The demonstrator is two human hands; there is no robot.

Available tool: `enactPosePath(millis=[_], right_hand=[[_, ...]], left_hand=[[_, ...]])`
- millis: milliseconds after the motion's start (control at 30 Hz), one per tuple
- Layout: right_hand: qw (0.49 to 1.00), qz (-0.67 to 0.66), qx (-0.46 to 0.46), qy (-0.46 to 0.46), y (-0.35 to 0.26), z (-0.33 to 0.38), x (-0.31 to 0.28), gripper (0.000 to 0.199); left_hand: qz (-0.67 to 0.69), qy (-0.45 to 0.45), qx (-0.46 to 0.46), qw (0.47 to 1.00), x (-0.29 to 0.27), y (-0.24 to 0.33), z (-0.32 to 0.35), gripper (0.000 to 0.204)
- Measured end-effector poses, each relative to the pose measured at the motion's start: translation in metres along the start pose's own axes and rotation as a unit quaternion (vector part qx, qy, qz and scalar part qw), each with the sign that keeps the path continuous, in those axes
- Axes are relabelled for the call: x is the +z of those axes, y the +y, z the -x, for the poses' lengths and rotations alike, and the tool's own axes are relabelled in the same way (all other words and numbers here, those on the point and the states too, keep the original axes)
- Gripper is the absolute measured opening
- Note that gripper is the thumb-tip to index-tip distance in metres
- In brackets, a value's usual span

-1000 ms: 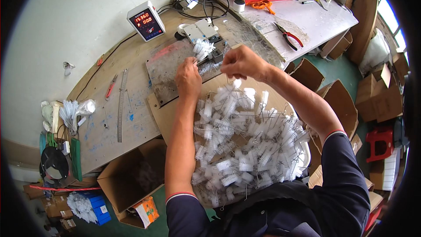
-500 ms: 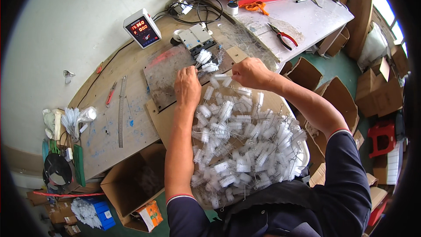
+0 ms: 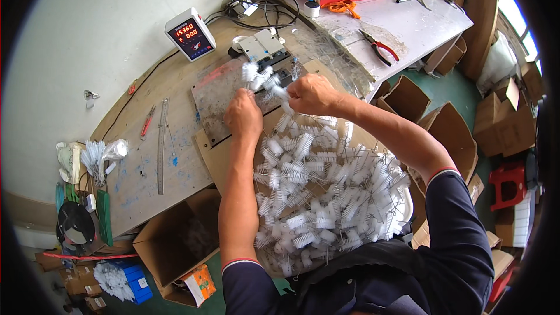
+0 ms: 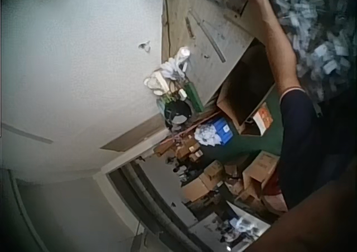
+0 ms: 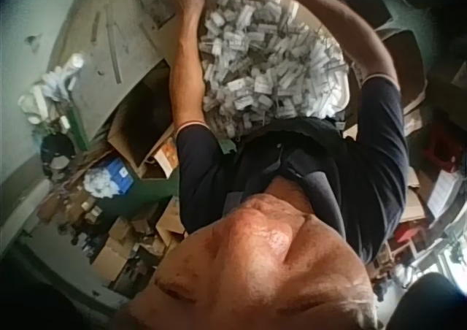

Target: The person assembles small white plastic components by hand on a workbench using a mechanical assembly fixture.

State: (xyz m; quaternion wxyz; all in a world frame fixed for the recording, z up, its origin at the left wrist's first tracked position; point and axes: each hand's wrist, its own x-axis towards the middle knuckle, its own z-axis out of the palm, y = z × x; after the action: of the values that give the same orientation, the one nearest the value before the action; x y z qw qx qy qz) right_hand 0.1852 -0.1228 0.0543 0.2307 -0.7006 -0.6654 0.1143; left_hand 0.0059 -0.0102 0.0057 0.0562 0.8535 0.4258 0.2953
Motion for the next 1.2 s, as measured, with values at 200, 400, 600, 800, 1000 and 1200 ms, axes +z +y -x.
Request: enactPosePath(millis=[200, 400, 600, 800, 1000, 1200], right_hand=[[0.997, -0.008, 0.064, 0.043, -0.005, -0.011, 0.011, 0.020], [0.995, 0.009, 0.090, 0.035, -0.011, -0.017, 0.018, 0.025], [0.994, 0.006, 0.098, 0.048, -0.010, -0.021, 0.025, 0.027], [0.990, -0.033, 0.125, 0.056, -0.013, -0.022, 0.023, 0.027], [0.988, -0.048, 0.117, 0.093, -0.006, -0.025, 0.032, 0.028], [0.987, -0.101, 0.119, 0.029, -0.003, -0.010, 0.014, 0.033]], left_hand=[[0.080, 0.033, -0.114, 0.990, 0.000, -0.019, -0.004, 0.025], [0.109, 0.042, -0.122, 0.986, 0.001, -0.015, -0.003, 0.023], [0.131, 0.047, -0.104, 0.985, -0.001, -0.014, -0.002, 0.021], [0.057, 0.067, -0.081, 0.993, 0.003, -0.011, -0.002, 0.014], [0.105, 0.117, 0.018, 0.987, 0.009, 0.001, -0.003, 0.010], [0.125, 0.063, 0.006, 0.990, 0.013, 0.000, -0.005, 0.011]])
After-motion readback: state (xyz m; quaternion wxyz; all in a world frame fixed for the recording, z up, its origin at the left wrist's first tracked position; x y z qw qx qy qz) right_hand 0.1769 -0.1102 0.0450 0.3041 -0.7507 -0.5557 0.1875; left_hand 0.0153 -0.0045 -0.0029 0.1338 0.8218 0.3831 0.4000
